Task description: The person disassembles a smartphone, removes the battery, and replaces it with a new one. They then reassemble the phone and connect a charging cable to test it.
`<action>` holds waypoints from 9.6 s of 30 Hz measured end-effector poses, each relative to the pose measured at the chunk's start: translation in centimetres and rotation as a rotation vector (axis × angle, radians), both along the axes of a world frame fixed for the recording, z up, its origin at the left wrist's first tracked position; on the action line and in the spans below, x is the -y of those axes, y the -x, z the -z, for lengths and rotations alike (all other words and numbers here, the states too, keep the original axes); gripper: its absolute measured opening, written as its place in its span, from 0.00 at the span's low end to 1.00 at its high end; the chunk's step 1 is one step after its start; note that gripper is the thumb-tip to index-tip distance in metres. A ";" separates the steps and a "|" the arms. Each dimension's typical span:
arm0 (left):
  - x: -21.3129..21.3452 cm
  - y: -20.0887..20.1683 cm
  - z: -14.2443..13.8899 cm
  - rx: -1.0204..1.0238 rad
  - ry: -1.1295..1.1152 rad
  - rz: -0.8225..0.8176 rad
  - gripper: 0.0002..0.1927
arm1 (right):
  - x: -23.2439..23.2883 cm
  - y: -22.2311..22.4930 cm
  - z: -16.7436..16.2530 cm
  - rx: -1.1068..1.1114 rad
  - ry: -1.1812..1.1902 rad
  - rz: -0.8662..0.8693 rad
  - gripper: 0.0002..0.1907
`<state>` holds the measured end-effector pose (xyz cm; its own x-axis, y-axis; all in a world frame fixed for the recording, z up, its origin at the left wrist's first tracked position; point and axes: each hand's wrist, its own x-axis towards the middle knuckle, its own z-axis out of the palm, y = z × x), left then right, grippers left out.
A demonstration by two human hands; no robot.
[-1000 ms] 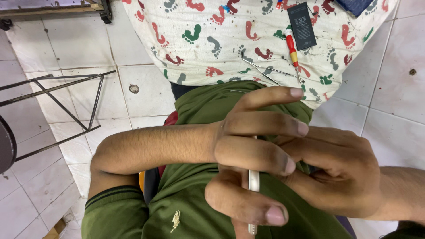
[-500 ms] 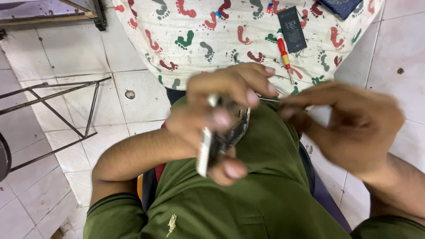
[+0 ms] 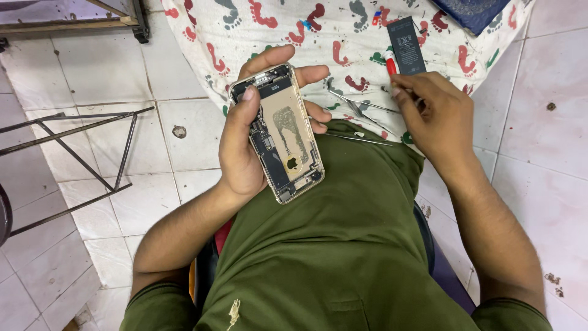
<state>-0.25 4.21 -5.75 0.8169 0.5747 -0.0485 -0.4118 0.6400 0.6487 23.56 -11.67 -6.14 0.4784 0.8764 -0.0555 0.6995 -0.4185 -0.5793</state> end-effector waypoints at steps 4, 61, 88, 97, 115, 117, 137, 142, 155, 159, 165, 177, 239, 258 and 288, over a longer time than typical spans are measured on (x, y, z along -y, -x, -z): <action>-0.3 -0.1 0.0 -0.086 -0.062 0.053 0.35 | -0.4 -0.3 -0.2 0.055 0.119 0.016 0.15; 3.6 -1.1 -6.4 -0.340 -0.972 -0.024 0.10 | 3.7 5.3 -9.2 -0.724 -0.597 0.072 0.20; 3.6 -0.6 -4.4 -0.126 -0.554 0.344 0.05 | 6.4 6.7 -10.1 -0.522 -0.462 0.002 0.19; 3.5 -0.6 -3.6 -0.043 -0.447 0.390 0.04 | 5.2 6.3 -10.5 -0.590 -0.522 -0.038 0.21; 3.5 -0.4 -2.7 -0.064 -0.394 0.387 0.07 | 2.9 2.3 -7.8 -0.458 -0.725 -0.009 0.23; 3.4 -0.3 -2.6 -0.072 -0.412 0.379 0.07 | 2.5 0.2 -6.7 -0.321 -0.527 0.041 0.23; 3.2 -0.1 -3.8 -0.300 -0.672 0.243 0.07 | 2.2 4.9 -10.9 -0.138 -0.451 -0.293 0.11; 3.4 -0.3 -4.3 -0.292 -0.764 0.242 0.06 | 1.3 5.6 -11.3 0.065 -0.492 -0.477 0.14; 3.0 -0.6 -4.4 -0.319 -0.744 0.335 0.07 | 1.8 4.6 -9.3 0.134 -0.428 -0.555 0.10; 3.2 -0.3 -5.2 -0.287 -0.838 0.317 0.24 | 1.9 4.7 -8.9 0.021 -0.442 -0.453 0.11; 2.7 0.3 -6.2 -0.248 -0.885 0.402 0.47 | 1.9 5.9 -8.8 0.078 -0.432 -0.442 0.10; 2.6 0.2 -8.2 -0.392 -0.950 0.545 0.52 | 1.2 7.0 -8.8 0.141 -0.439 -0.475 0.11; 2.3 -1.1 -3.0 -0.355 -1.407 0.330 0.45 | -3.2 -4.3 4.3 -0.284 -0.179 -0.177 0.37; 1.0 -0.2 -5.8 -0.352 -1.405 0.435 0.48 | -2.6 -0.4 2.1 -0.523 0.179 -0.112 0.28; 2.1 1.5 -8.4 -0.250 -1.054 0.500 0.51 | 1.5 6.0 -8.0 -0.782 -0.080 -0.301 0.19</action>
<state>-1.73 2.14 2.64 0.9966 0.0474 0.0667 -0.0557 -0.2030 0.9776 17.58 -13.15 1.89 0.0734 0.9758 -0.2058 0.1594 -0.2152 -0.9635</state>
